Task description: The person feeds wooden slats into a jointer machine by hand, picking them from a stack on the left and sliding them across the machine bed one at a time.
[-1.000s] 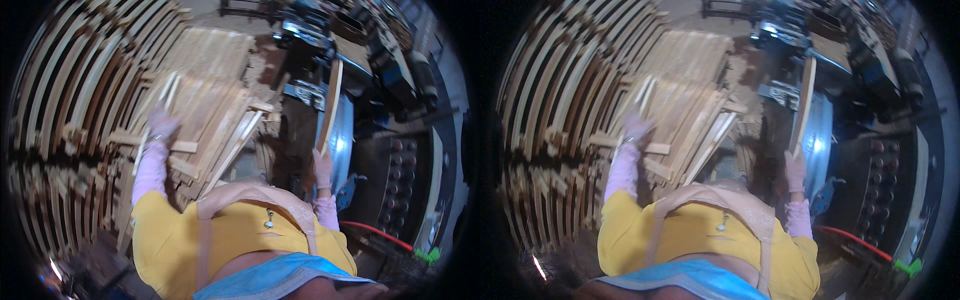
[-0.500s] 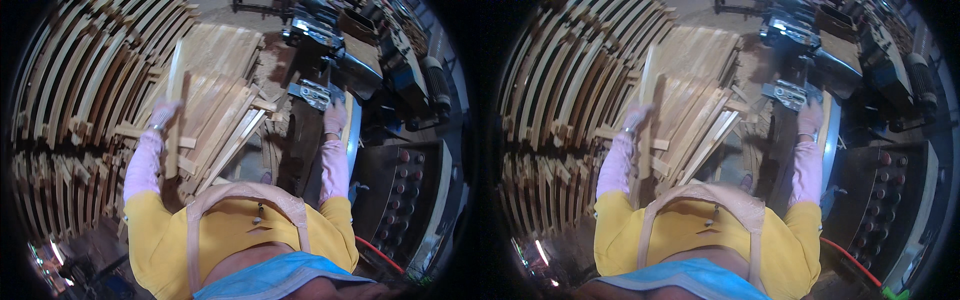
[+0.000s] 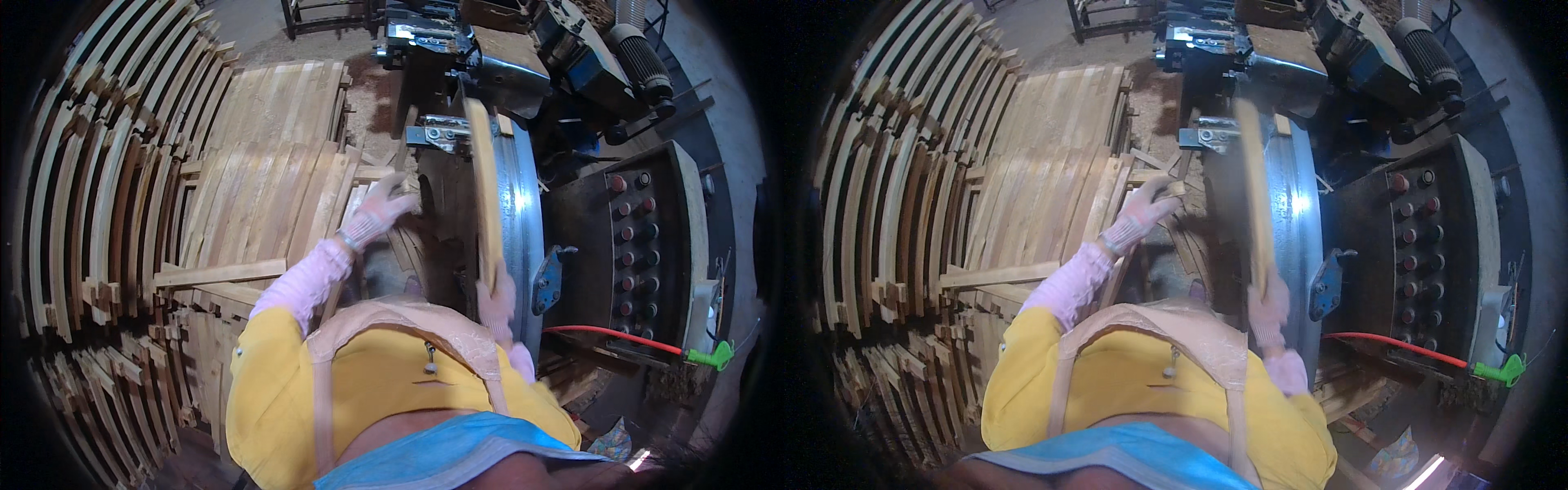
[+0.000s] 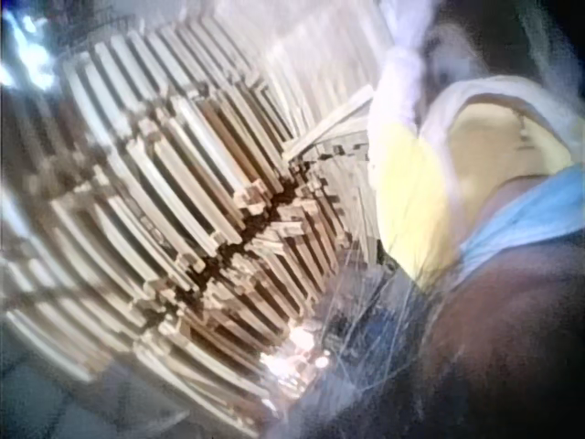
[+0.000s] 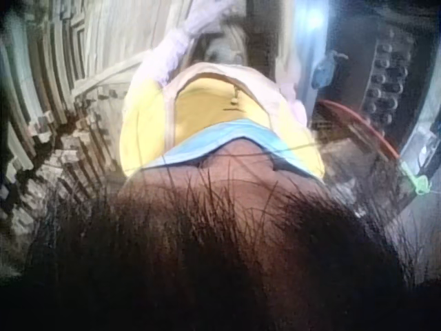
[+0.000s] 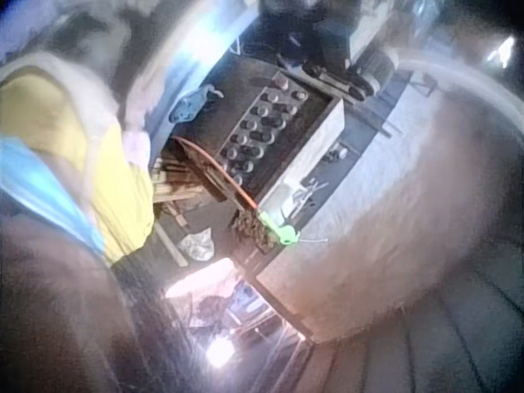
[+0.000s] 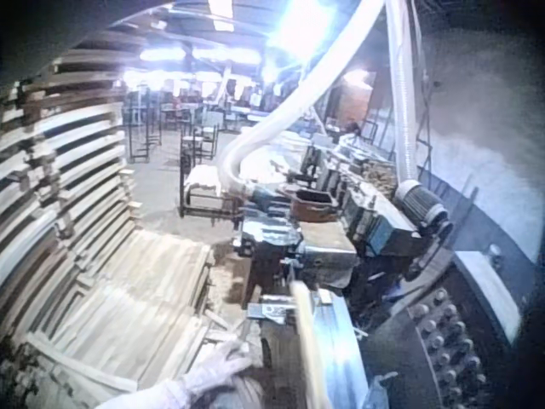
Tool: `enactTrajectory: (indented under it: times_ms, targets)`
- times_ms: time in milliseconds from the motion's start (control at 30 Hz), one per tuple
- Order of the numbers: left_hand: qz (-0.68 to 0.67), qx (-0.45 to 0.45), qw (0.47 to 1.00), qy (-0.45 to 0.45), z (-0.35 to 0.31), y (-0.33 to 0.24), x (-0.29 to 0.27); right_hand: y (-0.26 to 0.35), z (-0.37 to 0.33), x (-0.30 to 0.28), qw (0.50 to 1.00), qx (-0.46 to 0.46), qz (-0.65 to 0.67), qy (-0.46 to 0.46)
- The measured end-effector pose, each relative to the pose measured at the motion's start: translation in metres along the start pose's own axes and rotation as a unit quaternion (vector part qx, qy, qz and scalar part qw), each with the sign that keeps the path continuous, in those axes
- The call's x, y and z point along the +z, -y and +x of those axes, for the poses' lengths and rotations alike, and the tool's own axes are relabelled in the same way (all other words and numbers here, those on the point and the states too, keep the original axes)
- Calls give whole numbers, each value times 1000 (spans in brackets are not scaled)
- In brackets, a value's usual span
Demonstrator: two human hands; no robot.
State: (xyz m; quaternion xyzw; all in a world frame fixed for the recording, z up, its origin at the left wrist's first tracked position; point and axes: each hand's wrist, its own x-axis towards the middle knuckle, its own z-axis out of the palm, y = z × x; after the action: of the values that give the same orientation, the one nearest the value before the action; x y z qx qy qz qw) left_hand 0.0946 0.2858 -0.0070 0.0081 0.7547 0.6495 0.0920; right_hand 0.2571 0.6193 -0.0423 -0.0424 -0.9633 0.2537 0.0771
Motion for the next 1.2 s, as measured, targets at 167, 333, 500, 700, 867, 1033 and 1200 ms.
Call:
enactTrajectory:
  times_ms: [167,333,500,700,867,1033,1200]
  targets:
    - [27,-151,982,-107,-56,69,-44,-31,-33,-23,973,143,-178,-21]
    - [286,-86,945,-137,-129,30,-120,-42,121,17,963,10,-109,-246]
    - [584,-180,788,-79,-193,28,-237,-15,227,33,984,66,-87,-139]
    - [737,-110,667,-29,-277,66,-323,-20,162,39,985,28,-107,-129]
    - [661,-203,722,38,-275,93,-341,-49,6,-5,990,59,-129,-2]
    - [592,-210,776,54,-278,82,-309,-53,-34,-14,979,47,-187,-60]
    - [593,-187,783,-18,-232,47,-274,-49,98,20,967,-28,-197,-161]
